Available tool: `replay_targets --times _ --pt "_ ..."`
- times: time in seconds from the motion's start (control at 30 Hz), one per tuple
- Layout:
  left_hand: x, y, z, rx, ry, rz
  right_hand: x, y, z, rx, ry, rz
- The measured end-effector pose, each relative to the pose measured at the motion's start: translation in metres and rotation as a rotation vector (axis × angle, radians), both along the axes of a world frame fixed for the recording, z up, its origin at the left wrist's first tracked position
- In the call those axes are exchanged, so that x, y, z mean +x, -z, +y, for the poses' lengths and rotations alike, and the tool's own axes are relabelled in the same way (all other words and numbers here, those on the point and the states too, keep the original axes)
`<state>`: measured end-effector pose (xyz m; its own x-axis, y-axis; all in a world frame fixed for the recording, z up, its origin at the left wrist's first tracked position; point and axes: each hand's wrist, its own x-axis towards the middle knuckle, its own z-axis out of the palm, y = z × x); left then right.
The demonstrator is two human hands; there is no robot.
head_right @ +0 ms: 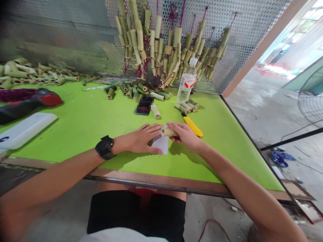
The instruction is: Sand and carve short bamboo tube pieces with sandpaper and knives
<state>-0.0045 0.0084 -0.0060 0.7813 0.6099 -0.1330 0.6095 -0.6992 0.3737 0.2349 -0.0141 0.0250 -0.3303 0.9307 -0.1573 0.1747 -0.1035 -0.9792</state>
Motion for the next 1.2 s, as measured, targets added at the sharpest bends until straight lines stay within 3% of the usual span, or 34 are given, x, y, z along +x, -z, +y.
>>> replay_targets --times 0.33,0.5,0.6,0.83,1.0,1.2 --pt "0.001 -0.003 -0.003 0.001 -0.015 0.02 0.003 0.001 0.0 0.044 -0.024 -0.035" --pt "0.001 -0.008 -0.004 -0.011 -0.016 0.006 0.009 0.006 0.002 0.376 -0.057 -0.418" --pt "0.0 -0.007 -0.003 -0.01 -0.015 -0.009 0.012 0.009 0.003 0.494 -0.109 -0.587" --pt "-0.001 -0.004 -0.001 -0.021 0.005 -0.039 0.007 0.007 -0.004 0.589 -0.251 -0.478" --pt "-0.001 -0.006 -0.002 -0.026 0.003 -0.047 0.0 0.008 -0.008 0.522 -0.32 -0.362" --pt "-0.001 -0.006 -0.003 -0.011 0.006 -0.057 0.0 0.008 -0.007 0.605 -0.358 -0.427"
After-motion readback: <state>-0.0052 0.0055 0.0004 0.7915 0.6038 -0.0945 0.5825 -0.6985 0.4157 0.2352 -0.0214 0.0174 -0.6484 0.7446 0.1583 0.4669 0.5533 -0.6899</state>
